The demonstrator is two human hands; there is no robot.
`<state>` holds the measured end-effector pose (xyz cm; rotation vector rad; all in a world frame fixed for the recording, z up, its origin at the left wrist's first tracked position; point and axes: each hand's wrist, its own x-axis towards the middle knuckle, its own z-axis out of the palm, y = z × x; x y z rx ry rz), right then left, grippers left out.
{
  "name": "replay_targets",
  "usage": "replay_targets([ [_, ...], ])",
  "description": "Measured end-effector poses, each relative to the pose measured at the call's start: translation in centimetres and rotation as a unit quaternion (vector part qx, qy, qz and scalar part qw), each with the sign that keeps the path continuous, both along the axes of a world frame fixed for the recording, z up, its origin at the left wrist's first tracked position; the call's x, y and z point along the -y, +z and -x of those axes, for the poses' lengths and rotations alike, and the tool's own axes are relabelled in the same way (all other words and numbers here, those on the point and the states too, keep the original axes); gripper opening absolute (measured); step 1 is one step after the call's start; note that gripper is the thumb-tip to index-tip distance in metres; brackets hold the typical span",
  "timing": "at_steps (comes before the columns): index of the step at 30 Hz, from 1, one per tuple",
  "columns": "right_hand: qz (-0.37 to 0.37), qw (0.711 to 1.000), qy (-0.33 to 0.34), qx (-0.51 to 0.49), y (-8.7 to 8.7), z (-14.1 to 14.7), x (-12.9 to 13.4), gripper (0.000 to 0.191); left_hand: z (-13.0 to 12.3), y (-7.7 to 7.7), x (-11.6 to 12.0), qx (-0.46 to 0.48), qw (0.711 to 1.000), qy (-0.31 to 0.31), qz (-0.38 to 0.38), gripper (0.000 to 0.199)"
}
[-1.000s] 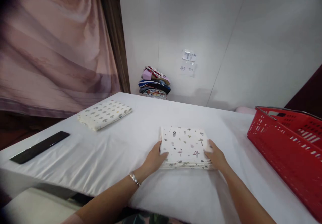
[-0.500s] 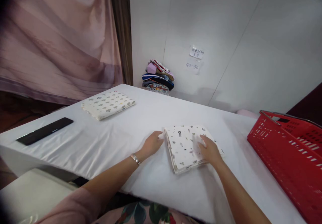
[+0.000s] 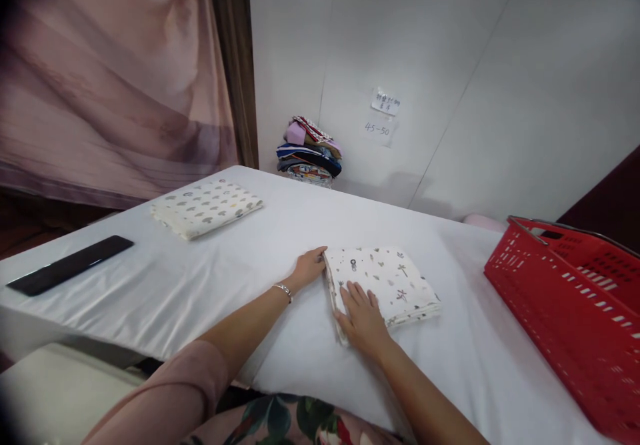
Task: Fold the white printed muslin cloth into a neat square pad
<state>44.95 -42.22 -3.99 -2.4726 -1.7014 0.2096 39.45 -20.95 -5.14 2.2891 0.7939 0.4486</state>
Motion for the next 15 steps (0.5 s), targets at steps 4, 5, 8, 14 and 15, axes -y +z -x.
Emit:
replay_targets([
  [4, 0.000, 1.000, 0.004, 0.013, -0.1, -0.2, 0.0, 0.059, -0.3, -0.2, -0.7, 0.009, 1.000, -0.004, 0.015, 0.036],
  [5, -0.001, 1.000, 0.005, 0.015, -0.2, -0.2, 0.0, 0.059, -0.4, -0.3, -0.9, 0.011, 1.000, -0.002, 0.017, 0.034],
  [8, -0.007, 1.000, 0.008, 0.019, -0.5, -0.2, 0.0, 0.058, -0.6, -0.4, -1.2, 0.022, 1.000, 0.002, 0.016, 0.029],
  [14, -0.024, 0.999, 0.016, 0.025, -0.7, -0.2, 0.3, 0.056, -0.8, -0.5, -1.3, 0.041, 0.999, 0.007, 0.012, 0.028],
  [15, -0.025, 0.999, 0.017, 0.023, -0.8, -0.2, 0.3, 0.056, -0.8, -0.6, -1.3, 0.044, 0.999, 0.009, 0.015, 0.027],
])
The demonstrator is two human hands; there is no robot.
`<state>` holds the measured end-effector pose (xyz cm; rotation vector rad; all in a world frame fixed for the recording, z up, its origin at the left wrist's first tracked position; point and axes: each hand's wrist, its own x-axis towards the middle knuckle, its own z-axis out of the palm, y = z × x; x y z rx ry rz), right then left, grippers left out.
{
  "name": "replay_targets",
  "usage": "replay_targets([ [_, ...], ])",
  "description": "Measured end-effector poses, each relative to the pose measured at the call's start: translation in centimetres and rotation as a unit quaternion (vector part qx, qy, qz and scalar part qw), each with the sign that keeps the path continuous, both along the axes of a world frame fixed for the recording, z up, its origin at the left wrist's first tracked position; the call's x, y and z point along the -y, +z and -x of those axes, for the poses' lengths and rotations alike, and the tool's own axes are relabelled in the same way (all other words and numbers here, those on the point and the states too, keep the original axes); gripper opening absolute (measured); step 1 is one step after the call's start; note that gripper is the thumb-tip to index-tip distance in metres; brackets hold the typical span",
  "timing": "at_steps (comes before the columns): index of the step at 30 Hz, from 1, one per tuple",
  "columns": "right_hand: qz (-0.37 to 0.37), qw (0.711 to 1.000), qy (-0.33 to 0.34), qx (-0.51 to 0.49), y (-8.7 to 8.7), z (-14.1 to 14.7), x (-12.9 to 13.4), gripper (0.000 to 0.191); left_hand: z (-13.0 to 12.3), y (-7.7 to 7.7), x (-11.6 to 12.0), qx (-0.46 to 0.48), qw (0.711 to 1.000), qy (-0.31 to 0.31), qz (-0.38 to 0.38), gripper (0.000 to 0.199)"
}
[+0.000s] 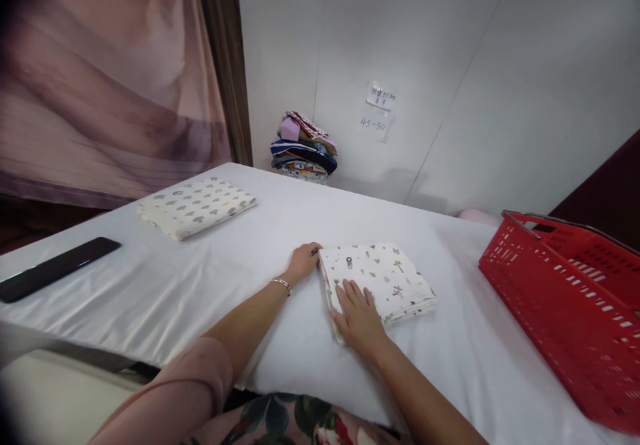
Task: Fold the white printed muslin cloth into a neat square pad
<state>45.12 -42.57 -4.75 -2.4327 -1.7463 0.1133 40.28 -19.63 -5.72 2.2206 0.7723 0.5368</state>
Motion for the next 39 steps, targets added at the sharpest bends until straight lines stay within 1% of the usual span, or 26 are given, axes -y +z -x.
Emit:
replay_targets([
  [3, 0.000, 1.000, 0.000, -0.016, 0.1, -0.2, 0.0, 0.055, 0.0, -0.2, 0.0, 0.009, 1.000, 0.006, 0.013, 0.027],
  [6, -0.012, 0.999, -0.006, -0.051, 0.8, -0.3, 0.0, 0.055, 0.2, -0.5, 0.1, 0.020, 0.999, 0.025, 0.028, 0.029],
  [9, -0.073, 0.995, -0.026, -0.064, 2.0, 0.2, -0.2, 0.054, 0.9, -0.5, 0.7, 0.029, 0.997, 0.054, 0.039, 0.030],
  [11, -0.107, 0.992, -0.042, -0.051, 2.8, 0.9, -0.5, 0.054, 1.6, -0.3, 1.5, 0.031, 0.996, 0.072, 0.045, 0.024],
  [12, -0.107, 0.992, -0.047, -0.043, 3.1, 1.3, -0.7, 0.055, 2.1, -0.1, 2.0, 0.030, 0.995, 0.076, 0.049, 0.019],
  [14, -0.082, 0.995, -0.055, -0.027, 3.4, 2.1, -1.0, 0.058, 3.0, 0.4, 3.1, 0.024, 0.996, 0.067, 0.056, 0.013],
  [17, -0.042, 0.997, -0.058, -0.004, 3.2, 2.9, -1.4, 0.060, 4.2, 0.8, 4.8, 0.011, 0.997, 0.025, 0.069, 0.013],
  [19, -0.029, 0.998, -0.053, 0.007, 2.9, 3.1, -1.4, 0.061, 4.8, 0.9, 5.9, 0.005, 0.994, -0.009, 0.107, 0.016],
  [21, -0.022, 0.999, -0.044, 0.013, 2.8, 3.2, -1.1, 0.064, 5.0, 0.9, 6.9, 0.000, 0.983, -0.046, 0.179, 0.019],
  [24, -0.028, 0.999, -0.023, 0.008, 2.9, 3.2, -0.6, 0.067, 5.1, 1.0, 8.1, 0.005, 0.951, -0.091, 0.294, 0.020],
  [26, -0.040, 0.999, -0.018, -0.018, 3.1, 2.9, -0.3, 0.067, 5.1, 1.3, 8.4, 0.020, 0.931, -0.108, 0.348, 0.020],
  [27, -0.044, 0.998, -0.025, -0.034, 3.2, 2.7, -0.2, 0.067, 5.2, 1.4, 8.5, 0.028, 0.922, -0.112, 0.369, 0.020],
  [30, -0.058, 0.992, -0.076, -0.086, 3.4, 1.6, -0.1, 0.062, 5.4, 1.7, 8.1, 0.043, 0.905, -0.114, 0.409, 0.016],
  [32, -0.075, 0.985, -0.098, -0.122, 3.6, 0.9, 0.0, 0.060, 5.4, 1.6, 7.8, 0.048, 0.901, -0.107, 0.417, 0.015],
  [35, -0.097, 0.973, -0.121, -0.169, 3.8, 0.1, 0.0, 0.059, 5.3, 1.3, 7.5, 0.051, 0.910, -0.074, 0.405, 0.011],
  [37, -0.099, 0.968, -0.138, -0.184, 3.8, -0.1, 0.1, 0.057, 5.2, 1.1, 7.6, 0.049, 0.918, -0.054, 0.391, 0.007],
  [39, -0.101, 0.969, -0.135, -0.180, 3.7, 0.1, 0.3, 0.056, 5.1, 1.1, 7.7, 0.043, 0.924, -0.047, 0.376, 0.004],
])
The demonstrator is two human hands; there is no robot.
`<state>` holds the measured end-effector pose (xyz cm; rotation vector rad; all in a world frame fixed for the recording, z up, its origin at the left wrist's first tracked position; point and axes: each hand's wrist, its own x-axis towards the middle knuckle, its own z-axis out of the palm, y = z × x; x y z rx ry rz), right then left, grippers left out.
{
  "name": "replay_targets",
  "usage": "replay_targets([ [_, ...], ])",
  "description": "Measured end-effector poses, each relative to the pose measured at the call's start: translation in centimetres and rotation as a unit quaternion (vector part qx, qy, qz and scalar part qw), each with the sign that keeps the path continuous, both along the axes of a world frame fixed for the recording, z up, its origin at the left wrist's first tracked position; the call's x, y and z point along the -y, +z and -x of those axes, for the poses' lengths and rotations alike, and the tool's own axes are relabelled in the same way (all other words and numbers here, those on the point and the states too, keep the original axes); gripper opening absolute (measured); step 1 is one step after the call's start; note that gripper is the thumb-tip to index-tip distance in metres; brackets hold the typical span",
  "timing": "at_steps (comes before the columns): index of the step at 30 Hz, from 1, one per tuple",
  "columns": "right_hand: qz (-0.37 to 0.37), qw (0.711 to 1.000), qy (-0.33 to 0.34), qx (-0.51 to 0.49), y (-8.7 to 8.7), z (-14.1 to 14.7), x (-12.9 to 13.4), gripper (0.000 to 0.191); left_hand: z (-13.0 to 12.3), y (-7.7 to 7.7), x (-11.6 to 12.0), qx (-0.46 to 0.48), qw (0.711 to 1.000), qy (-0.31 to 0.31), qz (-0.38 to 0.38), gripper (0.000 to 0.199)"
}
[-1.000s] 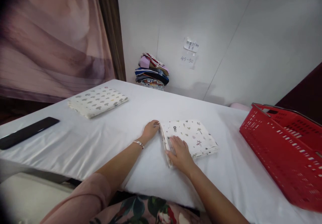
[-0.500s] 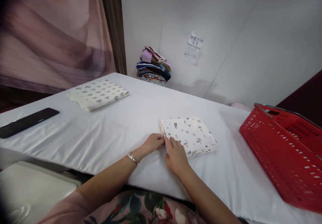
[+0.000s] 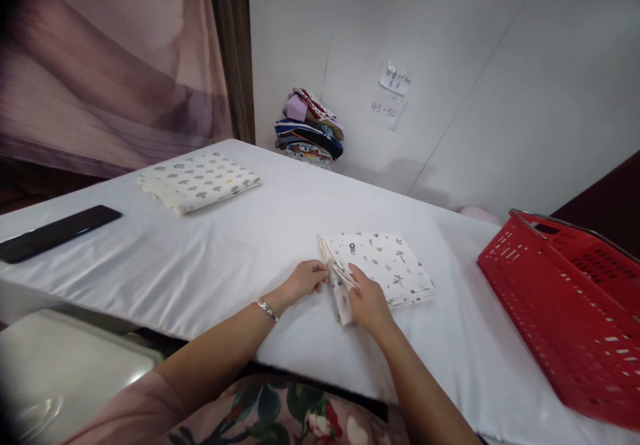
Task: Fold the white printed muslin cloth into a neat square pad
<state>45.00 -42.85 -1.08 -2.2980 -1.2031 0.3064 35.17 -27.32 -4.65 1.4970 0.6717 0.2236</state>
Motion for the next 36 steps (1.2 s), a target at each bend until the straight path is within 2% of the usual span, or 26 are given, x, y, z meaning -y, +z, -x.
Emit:
replay_targets([
  [7, -0.034, 0.994, 0.057, 0.087, -1.2, 0.8, 0.1, 0.052, -0.2, 0.4, 0.2, -0.033, 0.999, -0.017, -0.021, 0.004],
  [12, -0.083, 0.993, 0.014, 0.078, -1.0, 0.2, 0.1, 0.047, -0.3, 0.4, 0.2, -0.028, 0.999, -0.017, 0.025, 0.010],
  [16, -0.039, 0.988, 0.055, 0.138, -1.5, 1.0, 0.1, 0.050, -0.4, 0.2, 0.3, -0.015, 0.992, -0.048, 0.117, 0.013],
  [20, 0.019, 0.967, 0.111, 0.229, -2.3, 2.6, 0.2, 0.054, -0.4, 0.0, 0.5, -0.019, 0.989, -0.070, 0.130, 0.012],
  [26, 0.023, 0.944, 0.130, 0.301, -3.8, 3.3, 0.7, 0.048, -0.4, 0.2, 0.8, -0.015, 0.991, -0.053, 0.121, 0.014],
  [32, 0.015, 0.935, 0.123, 0.333, -5.2, 3.2, 0.7, 0.049, -1.1, 0.3, 0.5, -0.004, 0.989, 0.010, 0.147, 0.033],
  [36, 0.019, 0.936, 0.118, 0.331, -5.3, 3.7, 0.8, 0.051, -2.2, 0.4, -0.3, -0.008, 0.994, 0.043, 0.102, 0.030],
])
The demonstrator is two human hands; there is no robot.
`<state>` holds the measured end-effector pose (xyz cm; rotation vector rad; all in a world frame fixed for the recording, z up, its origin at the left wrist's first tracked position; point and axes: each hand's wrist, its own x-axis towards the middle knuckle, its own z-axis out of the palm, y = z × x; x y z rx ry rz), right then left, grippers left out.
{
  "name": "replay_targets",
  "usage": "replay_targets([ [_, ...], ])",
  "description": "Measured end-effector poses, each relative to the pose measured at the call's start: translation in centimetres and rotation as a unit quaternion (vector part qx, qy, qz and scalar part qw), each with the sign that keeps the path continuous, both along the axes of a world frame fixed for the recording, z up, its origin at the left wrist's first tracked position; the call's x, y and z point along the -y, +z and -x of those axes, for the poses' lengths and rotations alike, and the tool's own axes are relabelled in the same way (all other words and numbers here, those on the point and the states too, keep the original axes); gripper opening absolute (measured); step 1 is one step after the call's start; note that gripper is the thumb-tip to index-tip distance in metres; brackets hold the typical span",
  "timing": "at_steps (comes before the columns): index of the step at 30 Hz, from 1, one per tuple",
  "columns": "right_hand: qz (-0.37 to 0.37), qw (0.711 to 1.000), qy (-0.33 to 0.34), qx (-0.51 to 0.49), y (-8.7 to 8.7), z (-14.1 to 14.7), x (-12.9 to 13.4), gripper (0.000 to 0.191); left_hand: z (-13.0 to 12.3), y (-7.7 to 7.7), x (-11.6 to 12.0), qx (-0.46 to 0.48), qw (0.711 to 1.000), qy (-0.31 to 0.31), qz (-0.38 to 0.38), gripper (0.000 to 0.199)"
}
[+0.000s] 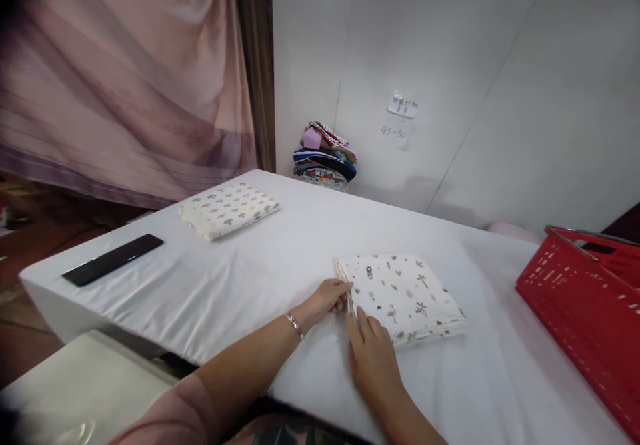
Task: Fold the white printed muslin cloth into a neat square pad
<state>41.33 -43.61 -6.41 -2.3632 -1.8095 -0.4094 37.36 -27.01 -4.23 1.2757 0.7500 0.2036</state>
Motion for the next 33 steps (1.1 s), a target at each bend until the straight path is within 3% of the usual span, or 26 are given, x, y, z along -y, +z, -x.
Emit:
replay_targets([
  [5, 0.019, 0.996, 0.022, -0.086, 1.7, 0.4, 1.0, 0.054, -1.0, -0.1, -0.6, -0.022, 0.999, 0.004, -0.049, 0.025],
  [9, -0.015, 0.976, 0.017, -0.215, 3.8, -1.7, 1.8, 0.048, -1.0, -0.3, -0.6, -0.035, 0.996, 0.001, -0.087, 0.022],
  [13, -0.103, 0.975, -0.077, -0.184, 4.5, -7.4, 2.2, 0.042, -1.0, -0.5, -0.6, -0.040, 0.993, -0.003, -0.111, 0.021],
  [15, -0.112, 0.975, -0.133, -0.141, 4.3, -11.0, 2.4, 0.042, -1.0, -0.4, -0.7, -0.043, 0.992, 0.002, -0.123, 0.021],
  [18, -0.071, 0.960, -0.243, -0.120, 3.9, -15.9, 2.9, 0.045, -0.9, -0.2, -1.3, -0.063, 0.984, 0.025, -0.165, 0.027],
  [22, 0.011, 0.911, -0.358, -0.207, 3.6, -19.8, 3.7, 0.053, -1.2, -0.2, -2.5, -0.103, 0.966, 0.042, -0.234, 0.052],
  [25, 0.029, 0.901, -0.363, -0.238, 3.5, -20.9, 3.9, 0.054, -2.0, -0.7, -3.2, -0.122, 0.957, 0.040, -0.261, 0.062],
  [29, 0.036, 0.897, -0.355, -0.263, 3.6, -21.3, 3.7, 0.055, -3.4, -1.5, -3.9, -0.133, 0.948, 0.059, -0.284, 0.052],
  [33, 0.047, 0.893, -0.343, -0.288, 3.4, -19.9, 4.3, 0.051, -4.3, -0.8, -5.8, -0.133, 0.942, 0.069, -0.301, 0.051],
])
